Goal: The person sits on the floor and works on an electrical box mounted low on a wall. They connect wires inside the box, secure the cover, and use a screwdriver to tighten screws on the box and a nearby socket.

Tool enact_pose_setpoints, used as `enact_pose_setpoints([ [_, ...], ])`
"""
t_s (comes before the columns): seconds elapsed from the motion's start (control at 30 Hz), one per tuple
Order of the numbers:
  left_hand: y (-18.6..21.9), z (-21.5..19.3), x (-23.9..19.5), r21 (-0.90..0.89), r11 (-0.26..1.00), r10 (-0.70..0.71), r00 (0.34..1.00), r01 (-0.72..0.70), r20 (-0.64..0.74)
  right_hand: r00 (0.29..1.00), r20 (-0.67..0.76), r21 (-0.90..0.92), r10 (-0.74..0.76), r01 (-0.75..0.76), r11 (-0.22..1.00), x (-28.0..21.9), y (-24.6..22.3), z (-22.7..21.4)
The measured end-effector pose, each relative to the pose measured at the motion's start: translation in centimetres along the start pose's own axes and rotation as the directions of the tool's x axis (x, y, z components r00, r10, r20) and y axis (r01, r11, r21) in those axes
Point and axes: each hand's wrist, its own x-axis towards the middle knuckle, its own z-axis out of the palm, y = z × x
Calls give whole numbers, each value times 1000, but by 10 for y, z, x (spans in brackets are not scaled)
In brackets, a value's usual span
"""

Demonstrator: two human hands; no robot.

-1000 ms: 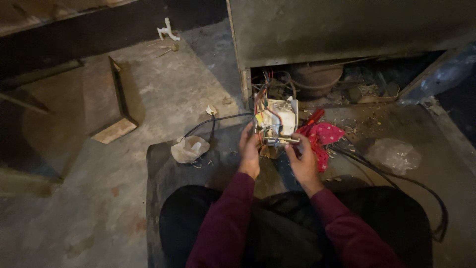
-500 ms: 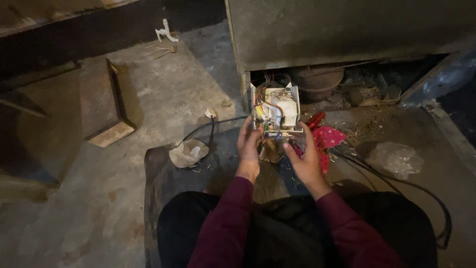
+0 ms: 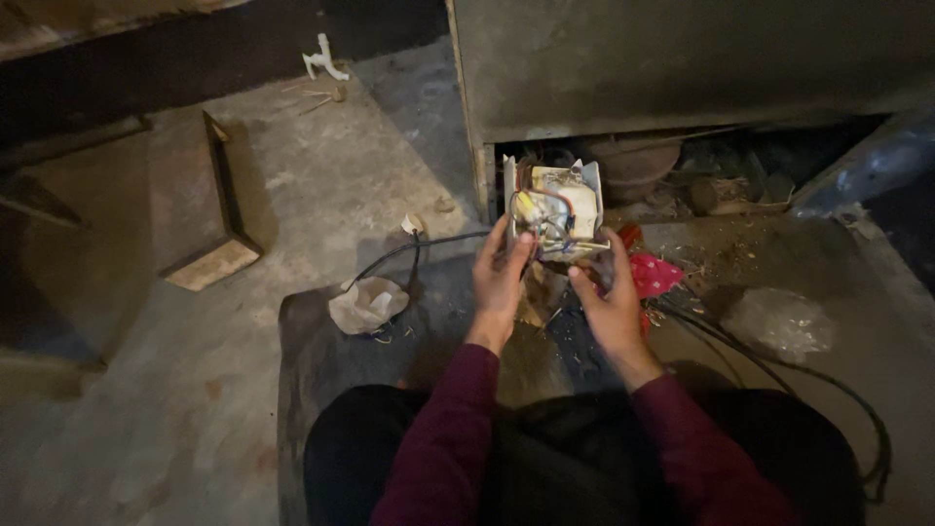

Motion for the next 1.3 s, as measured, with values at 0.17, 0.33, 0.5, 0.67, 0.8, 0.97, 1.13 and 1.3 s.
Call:
enact_pose_setpoints([
  [0.17, -4, 2, 16, -172, 983, 59, 998, -56, 14, 1000, 21, -77, -21, 22, 997, 11, -22, 4],
  [0.33, -5, 1, 30, -200, 980, 28, 1000, -25, 14, 994, 32, -137, -103, 106, 985, 26, -37, 6],
  [0.5, 7, -1, 32, -214, 977, -17, 1000, 17, 2, 998, 47, -193, -33, 41, 980, 40, -50, 9],
  [0.67, 14, 7, 34, -200, 980, 13, 1000, -13, -1, 994, 48, -206, -99, 107, 973, 58, -54, 6],
  [0.8, 21, 8, 42, -202, 979, 35, 999, -28, 28, 993, 67, -186, -101, 112, 976, 70, -52, 8],
  [0.97, 23, 10, 57, -236, 972, 0, 999, 10, 42, 1000, 23, -281, 3, 4, 960, 86, -47, 10],
  [1.13, 18, 11, 76, -247, 969, -6, 999, 17, 46, 995, -12, -221, -98, 93, 971, 95, -36, 17],
  [1.3, 14, 18, 95, -339, 941, -10, 999, 24, 43, 996, -53, -381, -76, 50, 923, 104, -30, 21],
])
